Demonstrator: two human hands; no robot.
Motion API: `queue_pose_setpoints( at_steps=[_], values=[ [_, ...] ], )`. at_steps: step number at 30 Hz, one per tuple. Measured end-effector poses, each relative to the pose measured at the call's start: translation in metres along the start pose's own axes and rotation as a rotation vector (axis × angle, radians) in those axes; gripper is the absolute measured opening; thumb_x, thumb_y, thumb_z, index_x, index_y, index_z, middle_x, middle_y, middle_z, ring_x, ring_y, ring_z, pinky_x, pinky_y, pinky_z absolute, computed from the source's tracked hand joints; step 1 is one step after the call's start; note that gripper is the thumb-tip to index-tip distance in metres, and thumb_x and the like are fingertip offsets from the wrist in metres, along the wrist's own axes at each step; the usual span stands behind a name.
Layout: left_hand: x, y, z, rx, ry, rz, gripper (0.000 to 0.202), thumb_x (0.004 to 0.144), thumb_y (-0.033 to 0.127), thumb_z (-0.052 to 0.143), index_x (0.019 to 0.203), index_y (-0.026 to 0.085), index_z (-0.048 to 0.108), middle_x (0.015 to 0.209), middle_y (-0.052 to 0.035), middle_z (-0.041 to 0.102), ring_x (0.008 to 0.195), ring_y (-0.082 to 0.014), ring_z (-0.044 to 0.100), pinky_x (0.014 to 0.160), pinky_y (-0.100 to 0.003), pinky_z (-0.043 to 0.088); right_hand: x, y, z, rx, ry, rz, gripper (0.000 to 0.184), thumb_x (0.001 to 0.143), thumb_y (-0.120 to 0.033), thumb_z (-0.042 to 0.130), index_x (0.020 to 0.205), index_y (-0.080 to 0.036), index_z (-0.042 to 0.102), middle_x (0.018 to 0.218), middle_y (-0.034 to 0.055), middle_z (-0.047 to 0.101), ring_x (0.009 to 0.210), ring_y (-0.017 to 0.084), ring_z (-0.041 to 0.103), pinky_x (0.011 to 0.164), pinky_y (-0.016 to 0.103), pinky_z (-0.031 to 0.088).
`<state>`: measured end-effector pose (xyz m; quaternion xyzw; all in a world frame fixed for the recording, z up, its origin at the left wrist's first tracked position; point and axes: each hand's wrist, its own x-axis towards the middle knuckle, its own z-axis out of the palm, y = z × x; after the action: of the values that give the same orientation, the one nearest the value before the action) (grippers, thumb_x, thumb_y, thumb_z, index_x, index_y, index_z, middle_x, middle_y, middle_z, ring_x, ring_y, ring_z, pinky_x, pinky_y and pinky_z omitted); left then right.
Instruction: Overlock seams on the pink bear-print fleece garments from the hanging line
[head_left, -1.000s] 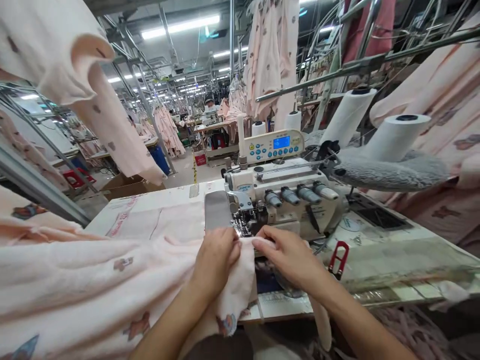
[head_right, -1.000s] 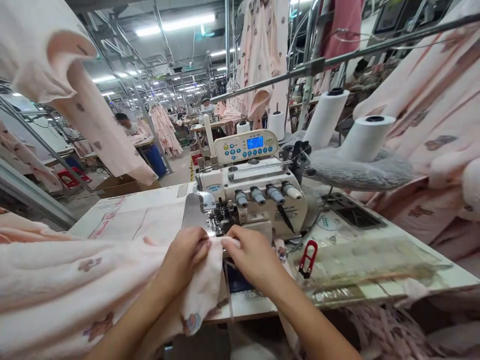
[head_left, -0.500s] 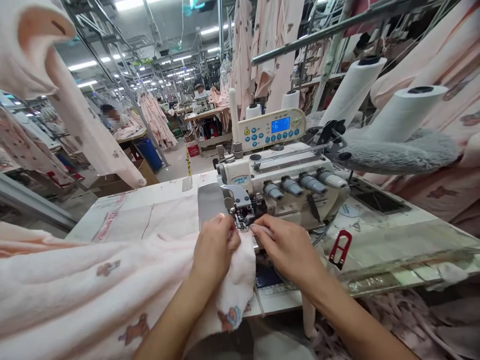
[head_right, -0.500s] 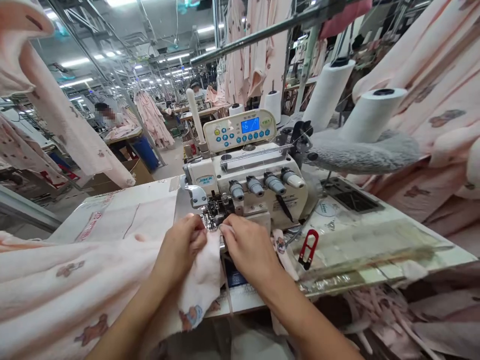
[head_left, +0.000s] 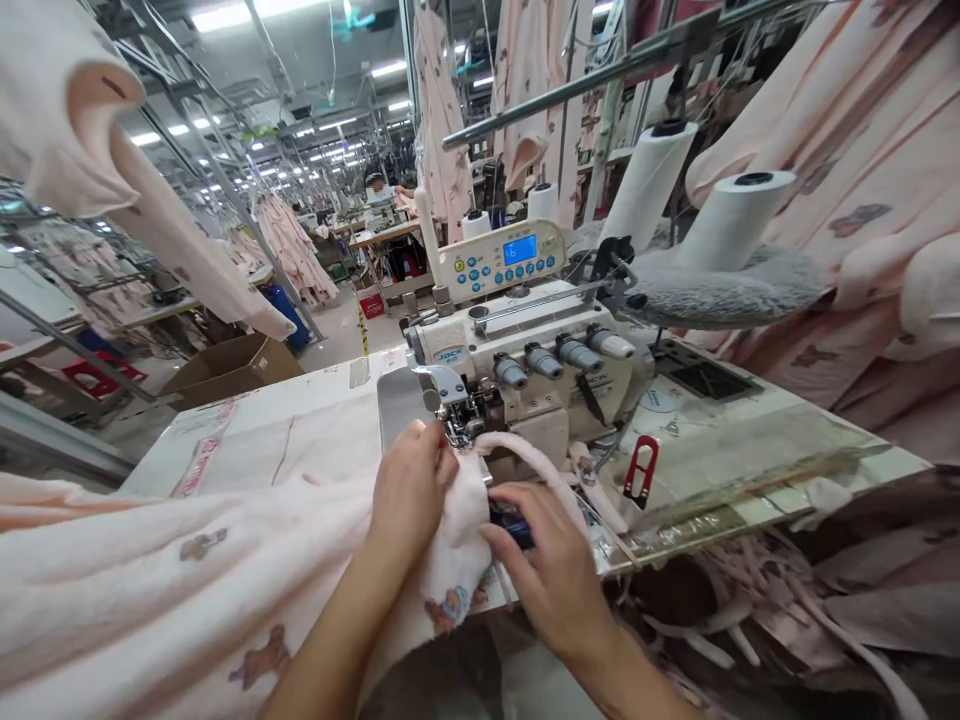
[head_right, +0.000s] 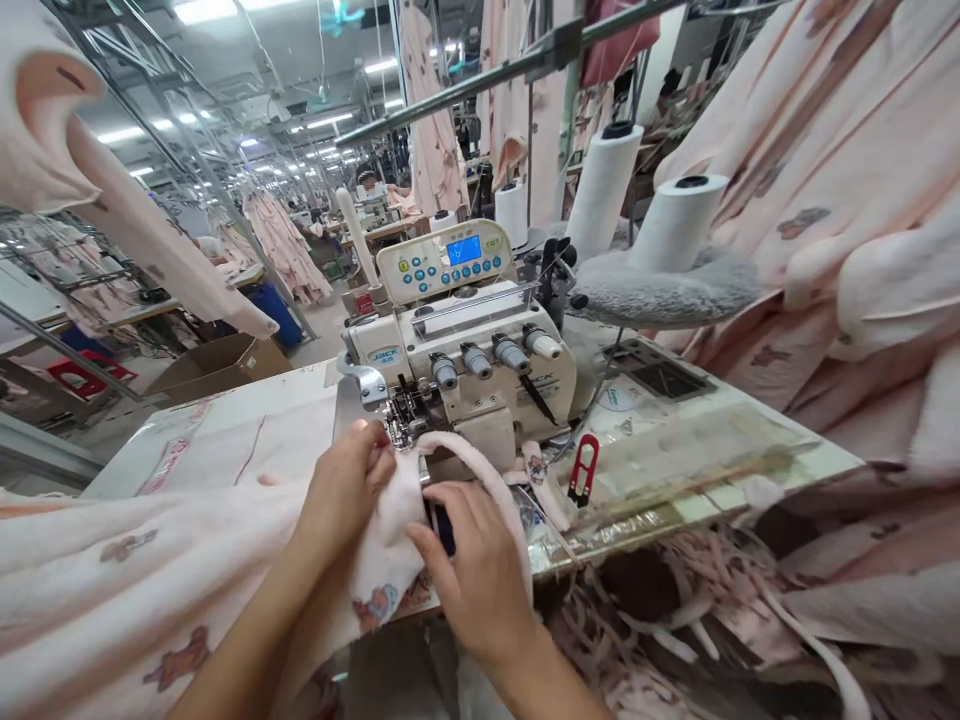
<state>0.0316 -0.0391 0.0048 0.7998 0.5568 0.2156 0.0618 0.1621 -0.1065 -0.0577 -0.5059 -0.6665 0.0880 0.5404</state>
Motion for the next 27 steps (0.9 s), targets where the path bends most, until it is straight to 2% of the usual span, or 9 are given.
queue_pose_setpoints(
  at_steps=[3,6,9,12,14,16,18,21,27],
  values=[
    [0.000,0.000,-0.003,0.005,-0.003,-0.002,0.013,0.080,0.009,0.042,0.072,0.018,0.048,0.072,-0.0005,0.047,0.063,-0.0138,0.046,0.057,-0.024,0.030,-0.006,0.003,0.014,0.330,-0.278,0.369,0.027,0.087,-0.042,0.049,0.083,-0.017,0.057,0.079,0.0035,0.060,0.075,0.019,0.055,0.064,0.028,0.044],
    [-0.001,-0.002,-0.007,-0.035,-0.009,0.025,0.010,0.081,0.013,0.044,0.074,0.018,0.049,0.076,-0.0017,0.051,0.074,-0.0167,0.048,0.064,-0.026,0.034,-0.001,0.001,0.018,0.620,-0.282,0.541,0.035,0.084,-0.048,0.049,0.071,-0.016,0.052,0.067,-0.0001,0.053,0.063,0.014,0.048,0.053,0.023,0.038],
    [-0.003,-0.005,-0.010,-0.106,-0.022,0.035,0.008,0.081,0.018,0.046,0.073,0.018,0.048,0.078,-0.0014,0.054,0.078,-0.0178,0.048,0.069,-0.029,0.036,0.002,-0.002,0.011,0.733,-0.213,0.633,0.031,0.082,-0.048,0.053,0.086,-0.018,0.052,0.061,-0.0037,0.048,0.052,0.011,0.042,0.045,0.020,0.032],
    [-0.003,-0.006,-0.010,-0.141,-0.021,0.017,0.013,0.079,0.017,0.046,0.067,0.018,0.043,0.071,0.0005,0.052,0.070,-0.0155,0.047,0.063,-0.027,0.034,0.005,-0.001,0.001,0.601,-0.204,0.581,0.035,0.084,-0.040,0.050,0.114,-0.021,0.049,0.070,-0.0010,0.057,0.054,0.012,0.046,0.043,0.019,0.031],
    [-0.001,-0.005,-0.008,-0.150,-0.015,0.005,0.016,0.079,0.017,0.046,0.064,0.018,0.041,0.067,0.0014,0.050,0.066,-0.0141,0.046,0.060,-0.025,0.032,0.010,0.000,-0.005,0.457,-0.286,0.485,0.037,0.085,-0.034,0.047,0.120,-0.024,0.053,0.091,0.0037,0.063,0.065,0.014,0.052,0.047,0.020,0.036],
    [0.000,-0.004,-0.006,-0.143,0.000,-0.007,0.016,0.078,0.016,0.046,0.063,0.017,0.041,0.065,0.0019,0.049,0.063,-0.0132,0.045,0.059,-0.025,0.031,0.018,0.002,-0.010,0.346,-0.382,0.443,0.039,0.084,-0.030,0.045,0.121,-0.026,0.055,0.098,0.0038,0.064,0.064,0.014,0.052,0.051,0.022,0.038],
    [0.001,-0.004,-0.004,-0.124,0.021,-0.008,0.016,0.078,0.017,0.046,0.063,0.017,0.042,0.065,0.0020,0.050,0.062,-0.0129,0.045,0.058,-0.024,0.030,0.024,0.003,-0.012,0.288,-0.425,0.440,0.044,0.082,-0.028,0.044,0.124,-0.024,0.055,0.089,0.0032,0.066,0.054,0.013,0.047,0.051,0.024,0.037],
    [0.002,-0.005,-0.002,-0.101,0.042,-0.003,0.015,0.078,0.017,0.045,0.063,0.018,0.042,0.065,0.0017,0.050,0.062,-0.0130,0.045,0.058,-0.025,0.030,0.030,0.004,-0.012,0.289,-0.390,0.465,0.045,0.078,-0.029,0.044,0.121,-0.020,0.057,0.080,0.0034,0.064,0.050,0.012,0.043,0.050,0.025,0.036],
    [0.016,-0.009,0.001,-0.054,0.068,-0.026,0.013,0.077,0.014,0.045,0.064,0.018,0.044,0.065,0.0004,0.053,0.063,-0.0146,0.048,0.060,-0.026,0.034,0.031,0.005,-0.002,0.511,-0.326,0.586,0.038,0.079,-0.035,0.046,0.114,-0.020,0.047,0.053,-0.0048,0.051,0.043,0.012,0.041,0.040,0.021,0.026]
  ],
)
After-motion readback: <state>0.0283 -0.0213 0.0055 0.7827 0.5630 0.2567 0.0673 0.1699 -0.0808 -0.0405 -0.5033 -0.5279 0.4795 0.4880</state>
